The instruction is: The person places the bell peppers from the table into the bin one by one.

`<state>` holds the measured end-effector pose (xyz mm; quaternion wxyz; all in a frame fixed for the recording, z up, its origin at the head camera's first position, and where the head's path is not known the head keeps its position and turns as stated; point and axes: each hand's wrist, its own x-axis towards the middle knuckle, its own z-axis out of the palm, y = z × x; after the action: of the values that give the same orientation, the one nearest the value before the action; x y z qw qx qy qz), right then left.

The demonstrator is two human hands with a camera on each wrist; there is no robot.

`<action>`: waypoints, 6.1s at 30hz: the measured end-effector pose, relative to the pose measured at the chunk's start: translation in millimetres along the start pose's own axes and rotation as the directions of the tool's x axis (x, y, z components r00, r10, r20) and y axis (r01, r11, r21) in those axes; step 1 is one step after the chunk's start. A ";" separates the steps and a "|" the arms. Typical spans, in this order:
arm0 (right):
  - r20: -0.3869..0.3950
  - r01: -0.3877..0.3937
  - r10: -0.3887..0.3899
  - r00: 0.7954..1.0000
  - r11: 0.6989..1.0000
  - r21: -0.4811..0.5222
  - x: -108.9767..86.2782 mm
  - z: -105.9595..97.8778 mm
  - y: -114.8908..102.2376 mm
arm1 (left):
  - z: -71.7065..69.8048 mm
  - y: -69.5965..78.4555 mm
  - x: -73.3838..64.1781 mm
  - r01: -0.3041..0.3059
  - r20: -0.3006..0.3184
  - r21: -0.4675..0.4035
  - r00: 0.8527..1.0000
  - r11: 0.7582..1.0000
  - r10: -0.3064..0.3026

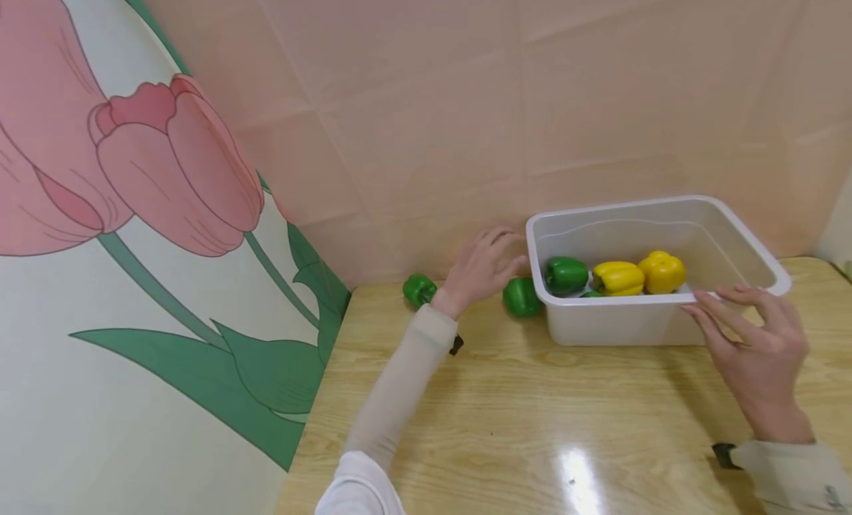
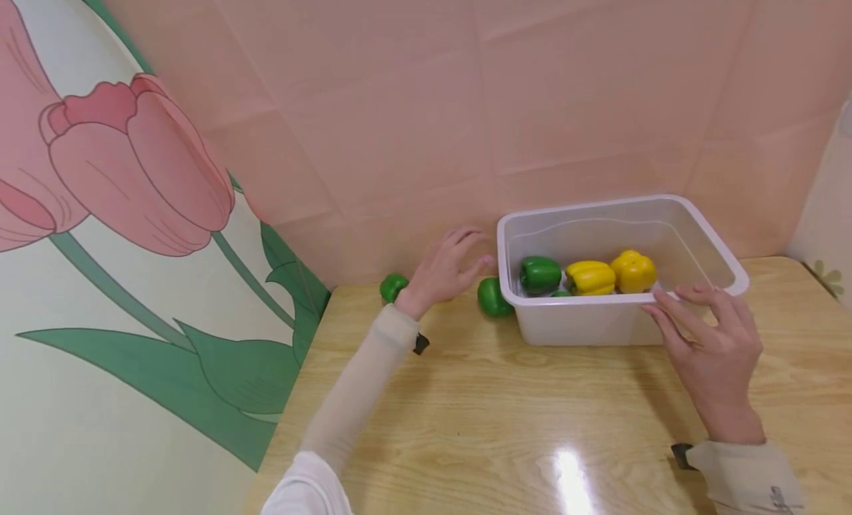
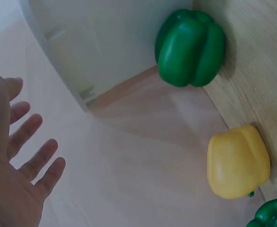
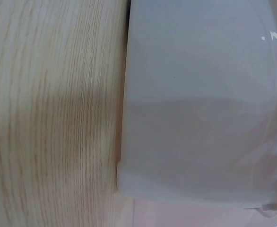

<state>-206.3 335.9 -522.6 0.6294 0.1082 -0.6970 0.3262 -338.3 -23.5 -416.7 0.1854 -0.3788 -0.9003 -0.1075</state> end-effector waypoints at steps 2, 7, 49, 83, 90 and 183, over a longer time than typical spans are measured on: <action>0.001 -0.002 0.002 1.000 1.000 -0.001 -0.2 -0.1 0.4 | 2.2 -0.8 -0.8 0.009 -0.009 0.011 1.000 1.000 -0.009; 0.002 -0.006 0.006 1.000 1.000 0.005 -0.7 -0.2 0.5 | 8.5 -2.4 -3.7 0.016 -0.022 0.009 1.000 1.000 -0.016; 0.014 -0.008 0.007 1.000 1.000 0.020 -3.6 -2.2 2.1 | 66.5 4.8 -25.4 0.081 -0.015 -0.050 0.997 0.995 -0.082; -0.013 -0.015 0.016 1.000 1.000 0.027 7.8 -1.7 -19.7 | 113.9 15.9 -24.7 0.189 0.081 0.065 0.978 0.980 -0.194; -0.012 -0.021 0.021 1.000 0.999 0.026 7.9 -2.2 -18.8 | 122.5 16.8 -23.9 0.206 0.114 0.080 0.970 0.975 -0.215; -0.029 -0.008 0.009 1.000 1.000 0.022 8.7 0.9 -21.5 | 134.1 -3.2 -30.1 0.080 0.169 0.234 0.978 0.969 -0.121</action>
<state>-196.5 321.2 -507.5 0.6368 0.1072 -0.6847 0.3380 -355.1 -0.2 -551.2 0.1385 -0.3173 -0.9379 0.0211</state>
